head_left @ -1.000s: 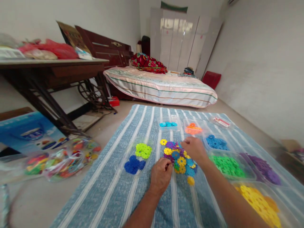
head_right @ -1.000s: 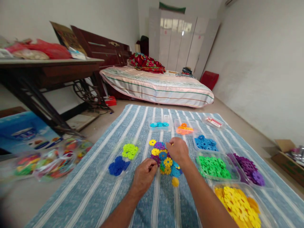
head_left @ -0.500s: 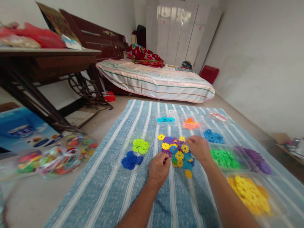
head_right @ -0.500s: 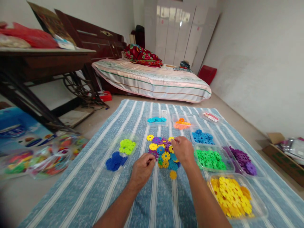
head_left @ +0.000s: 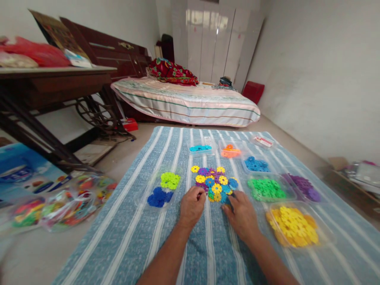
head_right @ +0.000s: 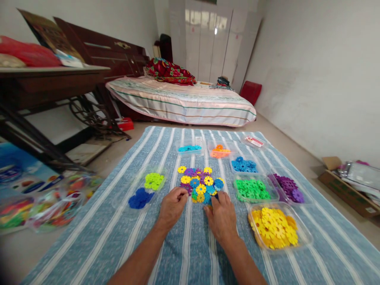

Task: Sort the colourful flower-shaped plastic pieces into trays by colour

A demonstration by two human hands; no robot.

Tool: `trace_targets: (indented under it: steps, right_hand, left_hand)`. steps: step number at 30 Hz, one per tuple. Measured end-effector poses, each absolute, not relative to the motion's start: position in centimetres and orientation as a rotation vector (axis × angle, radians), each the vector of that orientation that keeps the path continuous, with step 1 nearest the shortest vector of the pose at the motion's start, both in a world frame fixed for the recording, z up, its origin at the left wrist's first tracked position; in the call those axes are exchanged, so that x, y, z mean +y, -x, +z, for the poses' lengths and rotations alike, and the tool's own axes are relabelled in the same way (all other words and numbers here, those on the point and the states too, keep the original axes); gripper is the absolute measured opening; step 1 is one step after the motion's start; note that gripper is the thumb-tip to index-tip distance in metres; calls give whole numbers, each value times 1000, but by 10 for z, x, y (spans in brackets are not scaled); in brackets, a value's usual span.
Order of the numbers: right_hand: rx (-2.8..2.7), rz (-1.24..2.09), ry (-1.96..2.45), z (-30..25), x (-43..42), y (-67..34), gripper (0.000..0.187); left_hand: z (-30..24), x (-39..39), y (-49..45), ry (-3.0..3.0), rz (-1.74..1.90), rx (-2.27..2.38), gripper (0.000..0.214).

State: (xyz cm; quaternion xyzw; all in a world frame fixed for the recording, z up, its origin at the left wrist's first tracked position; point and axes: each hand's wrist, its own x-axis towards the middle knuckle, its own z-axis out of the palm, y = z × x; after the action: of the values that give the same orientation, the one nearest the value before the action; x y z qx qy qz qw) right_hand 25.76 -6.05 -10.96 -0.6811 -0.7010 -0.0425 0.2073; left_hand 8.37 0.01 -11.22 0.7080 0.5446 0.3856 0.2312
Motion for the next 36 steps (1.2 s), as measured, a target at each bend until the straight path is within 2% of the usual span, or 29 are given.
trace_targets:
  steps: [3, 6, 14, 20, 26, 30, 33, 36]
  right_hand:
    - [-1931, -181, 1883, -114, -65, -256, 26]
    - [-1918, -190, 1905, -121, -75, -253, 18]
    - [-1911, -69, 1766, -124, -89, -247, 13]
    - [-1889, -34, 1607, -106, -60, -243, 17]
    - [-2014, -91, 1722, -101, -31, -237, 8]
    - [-1971, -150, 1803, -108, -32, -238, 12]
    - [-1970, -134, 1708, -110, -39, -236, 10]
    - [-1941, -109, 1590, -104, -51, -239, 16]
  left_hand:
    - [-112, 0, -83, -1946, 1053, 1497, 15]
    - [-112, 0, -83, -1936, 1048, 1503, 15]
    - [-109, -2, -83, -1939, 1061, 1488, 14]
    - [-105, -4, -84, -1941, 1045, 1497, 15]
    - [-109, -4, -83, -1939, 1072, 1483, 15]
    - [-113, -3, -83, -1942, 1075, 1481, 12]
    - [-113, -2, -83, -1946, 1074, 1483, 12]
    - [-112, -2, -83, -1953, 1069, 1482, 13]
